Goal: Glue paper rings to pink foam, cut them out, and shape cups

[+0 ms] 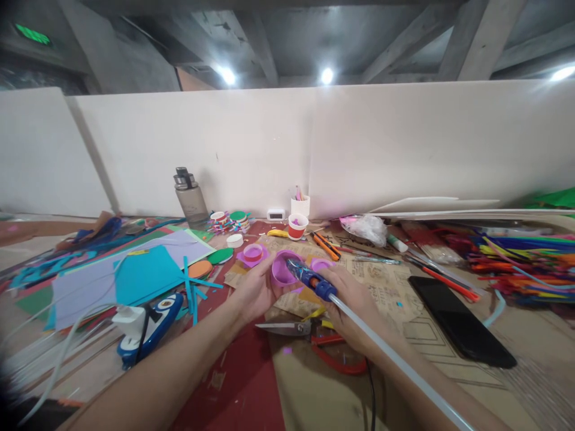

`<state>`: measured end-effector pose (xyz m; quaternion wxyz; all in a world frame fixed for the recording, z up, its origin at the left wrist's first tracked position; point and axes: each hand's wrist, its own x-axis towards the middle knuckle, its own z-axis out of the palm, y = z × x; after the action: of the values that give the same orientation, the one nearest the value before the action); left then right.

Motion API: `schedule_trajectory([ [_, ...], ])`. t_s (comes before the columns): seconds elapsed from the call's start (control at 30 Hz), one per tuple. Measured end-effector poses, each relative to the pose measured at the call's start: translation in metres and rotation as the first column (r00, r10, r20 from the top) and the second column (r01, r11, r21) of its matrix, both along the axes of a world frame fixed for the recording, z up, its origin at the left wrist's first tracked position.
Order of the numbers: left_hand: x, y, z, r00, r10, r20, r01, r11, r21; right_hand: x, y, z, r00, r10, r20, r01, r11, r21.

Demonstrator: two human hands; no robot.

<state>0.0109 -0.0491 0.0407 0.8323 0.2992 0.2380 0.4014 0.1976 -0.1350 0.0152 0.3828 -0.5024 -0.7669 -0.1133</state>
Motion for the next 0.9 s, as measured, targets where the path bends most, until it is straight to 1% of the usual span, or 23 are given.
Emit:
schedule_trajectory([
  [0.2,0.005,-0.005,0.003,1.000,0.016,-0.006,-0.016,0.999,-0.047,-0.002,-0.001,0.003,1.000,-0.004,0.017,0.004,1.000,0.001],
  [0.3,0.006,-0.008,0.005,1.000,0.020,-0.007,-0.020,0.999,-0.043,-0.003,-0.001,0.005,0.999,-0.019,0.032,0.018,1.000,0.011],
  [0.4,0.007,-0.011,0.006,0.998,0.058,-0.010,-0.058,0.998,-0.034,-0.004,0.000,0.006,0.998,-0.041,0.055,0.039,0.998,0.045],
  [0.53,0.008,-0.012,0.005,0.995,0.099,0.012,-0.099,0.995,-0.029,-0.005,-0.001,0.005,0.994,-0.067,0.085,0.061,0.995,0.073],
  [0.8,0.007,-0.010,0.002,0.985,0.161,0.062,-0.160,0.987,-0.017,-0.004,0.000,0.002,0.988,-0.130,0.079,0.121,0.987,0.108],
  [0.9,0.007,-0.009,0.000,0.981,0.174,0.081,-0.173,0.985,-0.015,-0.003,-0.001,0.002,0.988,-0.131,0.080,0.122,0.987,0.105],
])
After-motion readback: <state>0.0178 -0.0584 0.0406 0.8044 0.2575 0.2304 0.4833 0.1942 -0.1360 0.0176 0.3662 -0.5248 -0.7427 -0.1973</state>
